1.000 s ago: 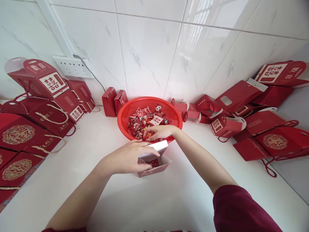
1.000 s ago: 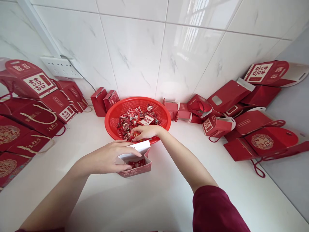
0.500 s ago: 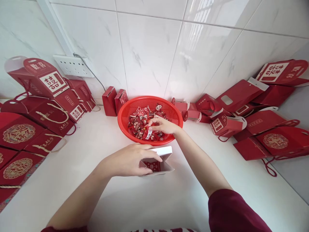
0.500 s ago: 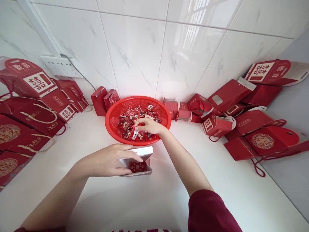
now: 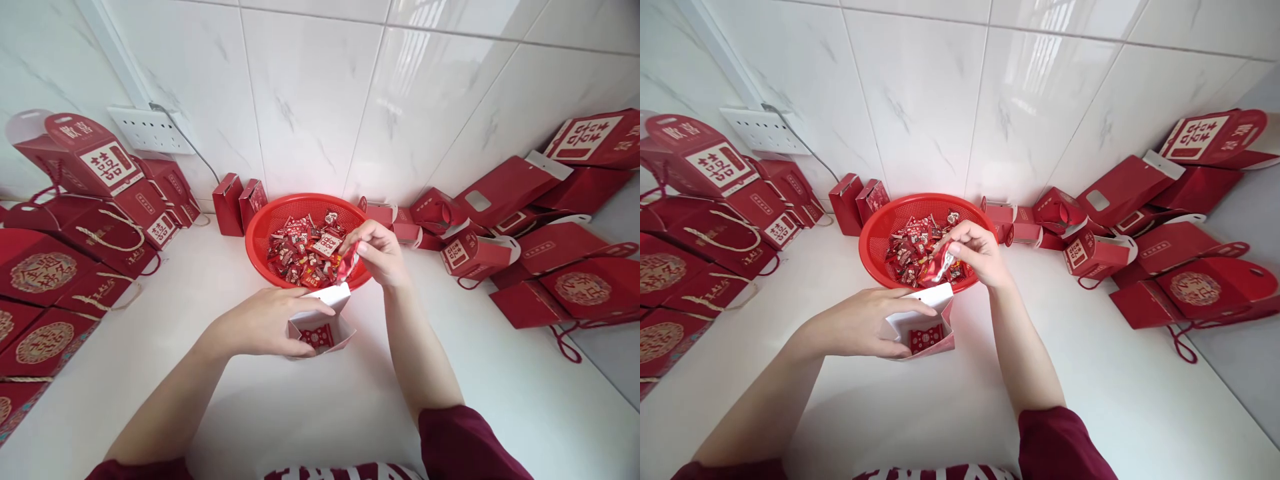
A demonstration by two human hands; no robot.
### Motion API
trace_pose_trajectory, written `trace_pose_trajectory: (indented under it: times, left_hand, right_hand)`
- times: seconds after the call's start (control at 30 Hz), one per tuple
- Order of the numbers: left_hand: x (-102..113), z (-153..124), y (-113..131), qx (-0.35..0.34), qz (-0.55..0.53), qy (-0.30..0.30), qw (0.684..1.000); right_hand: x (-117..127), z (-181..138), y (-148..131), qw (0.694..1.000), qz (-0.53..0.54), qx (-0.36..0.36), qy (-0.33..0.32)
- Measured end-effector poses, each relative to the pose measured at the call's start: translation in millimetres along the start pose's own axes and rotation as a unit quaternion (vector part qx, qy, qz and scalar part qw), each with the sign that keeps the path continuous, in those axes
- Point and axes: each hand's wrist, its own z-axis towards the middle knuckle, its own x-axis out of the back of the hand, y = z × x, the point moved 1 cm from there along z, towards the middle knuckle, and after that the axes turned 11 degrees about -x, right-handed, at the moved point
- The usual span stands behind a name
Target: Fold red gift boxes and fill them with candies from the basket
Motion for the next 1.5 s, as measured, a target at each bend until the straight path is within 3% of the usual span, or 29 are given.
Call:
trace_pose_trajectory:
  times: [0.13,0.2,0.33,0.43,0.5,0.57,0.67,0.9,1.03,1.27,1.5]
  left_hand:
    - [1.1,1.9,-0.7,-0.016,-0.03,-0.004,0.999]
    - [1.4,1.7,-1.3,-0.006,-0.025,-0.004,1.0]
    - [-1.3,0.3,0.6,-0.014,-0.016,-0.007,1.0]
    - [-8.5,1.6,7.1,-0.039,-0.025,-0.009,0.999]
    - [-15.4,3.6,12.9,-0.067,-0.029,-0.021,0.997]
    - [-21.9,5.4,17.8,-0.097,-0.027,-0.032,0.994]
    - [-26.8,6.0,20.4,-0.102,-0.022,-0.017,0.994]
    - [-25.2,3.2,18.4,-0.081,-0.013,-0.004,0.997]
    - [-26.9,4.5,20.2,-0.098,-0.023,-0.014,0.995]
    - [-26.7,4.0,21.8,-0.099,-0.027,-0.013,0.995]
    - [-27.1,4.3,25.2,-0.113,-0.015,-0.011,0.993]
  right_hand:
    - [-6.4,-17.7,-35.5,0.977,-0.119,-0.032,-0.172]
    - [-5.3,-19.7,-42.1,0.968,-0.188,-0.061,-0.155]
    - [4.0,-13.9,-33.2,0.964,-0.25,-0.089,-0.026]
    - [5.3,-3.8,-15.2,0.946,-0.292,-0.121,-0.065]
    - [1.0,7.3,-1.2,0.914,-0.348,-0.157,-0.14]
    - [-6.5,21.9,13.2,0.856,-0.433,-0.195,-0.206]
    - [-20.1,44.9,33.2,0.782,-0.518,-0.231,-0.257]
    - [-38.7,52.7,59.1,0.705,-0.535,-0.294,-0.36]
    - [-33.9,47.7,63.5,0.733,-0.508,-0.286,-0.351]
    - [-21.7,50.8,54.2,0.834,-0.434,-0.23,-0.251]
    - [-15.3,21.1,38.8,0.936,-0.269,-0.189,-0.128]
